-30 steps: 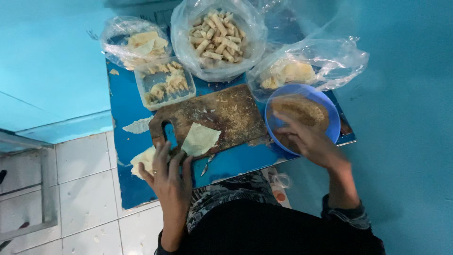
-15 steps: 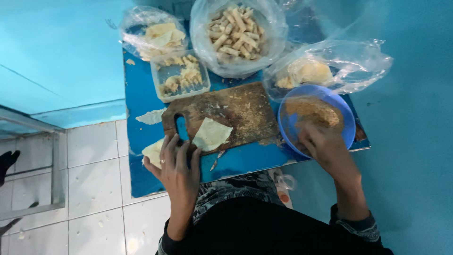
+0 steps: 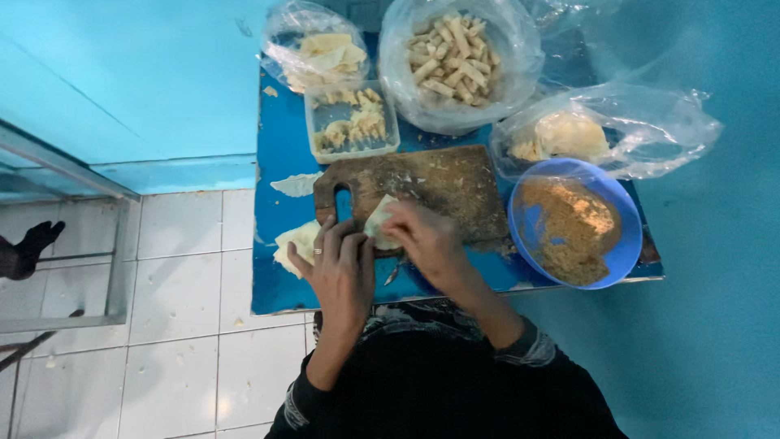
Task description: The person takes small pieces of dough, flattens and folds them by hand on a wooden cutting board, and places the folded pieces aside. They occasionally reach into a plastic bag of finished dough pieces and work with a bowl of crumbly coating beside the board.
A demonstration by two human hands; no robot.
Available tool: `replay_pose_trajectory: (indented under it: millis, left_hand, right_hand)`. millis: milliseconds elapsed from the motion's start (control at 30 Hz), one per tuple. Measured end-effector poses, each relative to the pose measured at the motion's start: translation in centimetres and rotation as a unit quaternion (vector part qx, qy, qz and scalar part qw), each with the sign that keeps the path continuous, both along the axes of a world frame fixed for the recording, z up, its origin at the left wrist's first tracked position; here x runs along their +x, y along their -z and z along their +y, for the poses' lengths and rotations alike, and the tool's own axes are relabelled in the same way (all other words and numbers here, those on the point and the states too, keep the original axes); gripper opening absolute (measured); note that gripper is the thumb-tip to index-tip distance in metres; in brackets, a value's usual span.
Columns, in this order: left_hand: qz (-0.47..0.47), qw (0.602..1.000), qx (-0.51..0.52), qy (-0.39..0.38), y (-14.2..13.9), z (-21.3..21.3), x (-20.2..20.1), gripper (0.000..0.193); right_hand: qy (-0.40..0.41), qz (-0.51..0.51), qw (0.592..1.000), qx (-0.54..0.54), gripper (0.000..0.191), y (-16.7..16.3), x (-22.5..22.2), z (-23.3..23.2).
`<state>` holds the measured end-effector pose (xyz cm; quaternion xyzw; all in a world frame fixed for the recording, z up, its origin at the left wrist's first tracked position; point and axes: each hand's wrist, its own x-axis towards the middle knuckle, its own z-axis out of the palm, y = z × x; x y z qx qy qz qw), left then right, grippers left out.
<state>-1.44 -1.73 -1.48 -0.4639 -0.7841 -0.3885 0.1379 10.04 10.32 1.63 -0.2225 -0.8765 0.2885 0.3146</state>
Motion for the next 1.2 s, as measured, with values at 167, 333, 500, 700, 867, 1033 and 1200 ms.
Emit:
replay_pose_trajectory:
  millis: [167,333,500,700,867,1033,1200]
  left_hand:
    - [0.016,1.000,0.013,0.007,-0.3,0.0,0.0,0.009]
    - [0.019,0.999,0.024,0.015,-0.7,0.0,0.1,0.009]
    - [-0.009,0.998,0.046,0.033,-0.5,0.4,0.3,0.009]
    - [-0.041,0.996,0.065,0.033,0.2,0.7,0.6,0.015]
    - [-0.028,0.997,0.057,0.033,0.7,0.7,0.4,0.019]
    - [-0.019,0.997,0.063,0.031,0.9,0.9,0.6,0.015]
    - [-0.025,0.997,0.065,0.021,0.5,0.9,0.5,0.015]
  right_hand:
    - [0.037,0.022,0.993,0.107,0.029,-0.5,2.3,-0.1]
    - [0.288,-0.044,0.956,0.027,0.033,-3.3,13.3,2.0]
    - [0.350,-0.271,0.894,0.074,0.031,-3.1,19.5,2.3]
    - [0.346,-0.292,0.889,0.063,0.032,-1.7,19.8,3.2]
    - [0.365,-0.149,0.918,0.035,0.027,-3.2,18.2,3.0]
    - [0.203,0.031,0.975,-0.089,0.024,-3.2,11.0,2.0]
    - [0.050,0.007,0.994,0.096,0.019,-1.1,1.9,-0.1]
